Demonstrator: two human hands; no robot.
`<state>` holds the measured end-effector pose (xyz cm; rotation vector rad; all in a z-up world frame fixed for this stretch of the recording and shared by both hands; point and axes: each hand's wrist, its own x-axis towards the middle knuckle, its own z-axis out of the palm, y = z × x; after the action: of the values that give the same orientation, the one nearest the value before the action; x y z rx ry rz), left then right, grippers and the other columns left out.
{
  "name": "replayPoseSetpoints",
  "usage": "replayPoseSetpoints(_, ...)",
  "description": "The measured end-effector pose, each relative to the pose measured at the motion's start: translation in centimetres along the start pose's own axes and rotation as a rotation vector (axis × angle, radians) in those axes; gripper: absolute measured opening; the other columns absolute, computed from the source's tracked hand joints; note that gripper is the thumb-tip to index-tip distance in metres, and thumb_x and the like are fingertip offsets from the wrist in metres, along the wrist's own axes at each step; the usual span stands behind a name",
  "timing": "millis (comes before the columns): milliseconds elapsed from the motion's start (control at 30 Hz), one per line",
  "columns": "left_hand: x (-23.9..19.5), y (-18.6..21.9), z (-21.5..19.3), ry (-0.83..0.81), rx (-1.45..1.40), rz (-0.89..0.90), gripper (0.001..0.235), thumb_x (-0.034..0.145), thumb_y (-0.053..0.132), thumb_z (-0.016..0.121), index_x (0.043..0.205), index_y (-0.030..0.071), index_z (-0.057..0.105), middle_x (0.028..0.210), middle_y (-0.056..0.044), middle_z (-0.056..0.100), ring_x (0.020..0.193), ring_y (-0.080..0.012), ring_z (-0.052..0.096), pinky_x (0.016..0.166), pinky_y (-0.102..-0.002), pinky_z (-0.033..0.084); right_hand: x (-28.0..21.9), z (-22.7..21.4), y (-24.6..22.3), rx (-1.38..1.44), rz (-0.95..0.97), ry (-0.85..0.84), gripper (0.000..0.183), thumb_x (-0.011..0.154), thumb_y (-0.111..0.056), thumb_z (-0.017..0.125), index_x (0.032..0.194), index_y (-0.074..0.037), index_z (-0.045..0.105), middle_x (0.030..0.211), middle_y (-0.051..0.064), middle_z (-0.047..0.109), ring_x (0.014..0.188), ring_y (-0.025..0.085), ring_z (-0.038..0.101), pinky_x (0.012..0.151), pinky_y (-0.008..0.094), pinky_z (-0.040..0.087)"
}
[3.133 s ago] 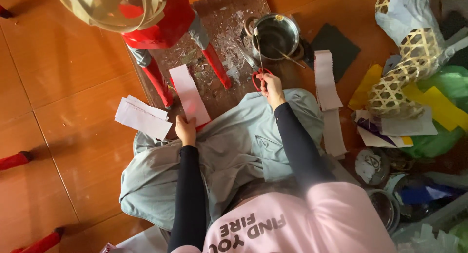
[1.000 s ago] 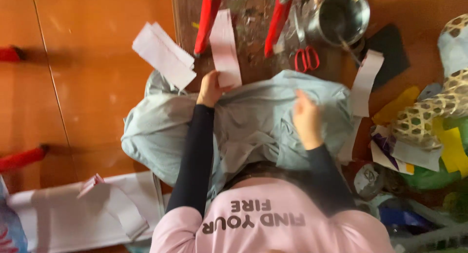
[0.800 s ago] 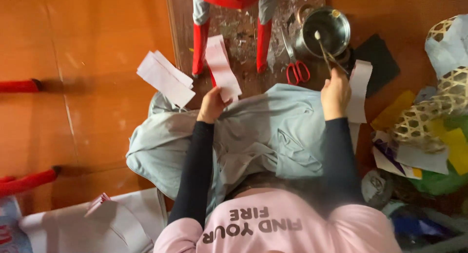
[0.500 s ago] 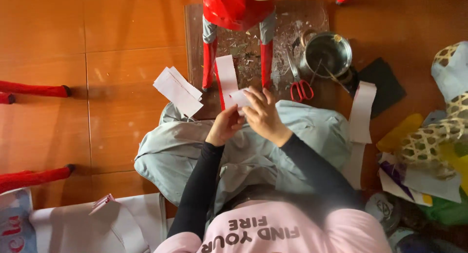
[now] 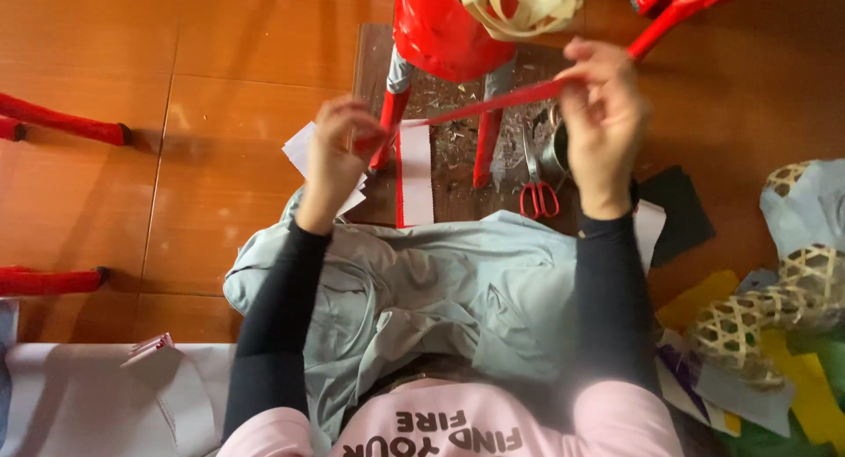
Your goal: Applying colored paper strips to a bamboo frame to create a lantern.
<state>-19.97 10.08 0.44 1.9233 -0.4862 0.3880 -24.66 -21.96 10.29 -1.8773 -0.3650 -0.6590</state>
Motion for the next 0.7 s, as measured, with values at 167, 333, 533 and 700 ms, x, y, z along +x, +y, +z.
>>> replayPoseSetpoints(167, 8.1, 4.6, -3.9, 0.026, -0.569, 0.049, 0.012, 0.109, 0.0, 0.066, 0.12, 0.001, 0.068, 0.124, -0.005, 0.067, 0.115, -0.013, 0.064, 0.102, -0.027, 0.054, 5.6, -0.4, 2.7, 0.074, -0.017, 0.151, 0.012, 0.11, 0.0, 0.068, 0.122, 0.0, 0.068, 0.113, 0.004, 0.068, 0.093, 0.009, 0.056, 0.082, 0.022, 0.043)
replayPoseSetpoints(333, 14.3, 1.5, -0.2, 0.09, -0.713, 0.077, 0.014, 0.115, 0.006, 0.056, 0.12, -0.002, 0.066, 0.11, -0.001, 0.073, 0.102, -0.0091, 0.067, 0.094, -0.027, 0.056, 9.0, 1.3, 9.0, 0.486, 0.088, 0.126, 0.024, 0.096, -0.008, 0.071, 0.118, -0.004, 0.063, 0.106, 0.002, 0.066, 0.095, 0.011, 0.061, 0.086, 0.027, 0.051)
replayPoseSetpoints(533, 19.2, -0.3, 5.4, 0.124, -0.749, 0.126, 0.017, 0.112, 0.009, 0.058, 0.116, -0.004, 0.069, 0.105, 0.0, 0.073, 0.096, -0.005, 0.063, 0.087, -0.025, 0.054, 7.4, 1.1, 19.1, 0.186, -0.003, 0.041, 0.039, 0.098, -0.016, 0.071, 0.133, -0.003, 0.061, 0.12, 0.008, 0.065, 0.11, 0.019, 0.063, 0.094, 0.035, 0.054)
replayPoseSetpoints(700, 19.8, 0.3, 6.6, 0.09, -0.801, 0.05, 0.018, 0.111, 0.009, 0.059, 0.115, -0.005, 0.069, 0.104, 0.0, 0.074, 0.094, -0.0041, 0.062, 0.085, -0.024, 0.054, 5.5, 1.0, 21.7, -0.684, -0.187, -0.051, 0.032, 0.1, -0.021, 0.075, 0.127, -0.004, 0.067, 0.125, 0.018, 0.07, 0.116, 0.033, 0.067, 0.094, 0.042, 0.055)
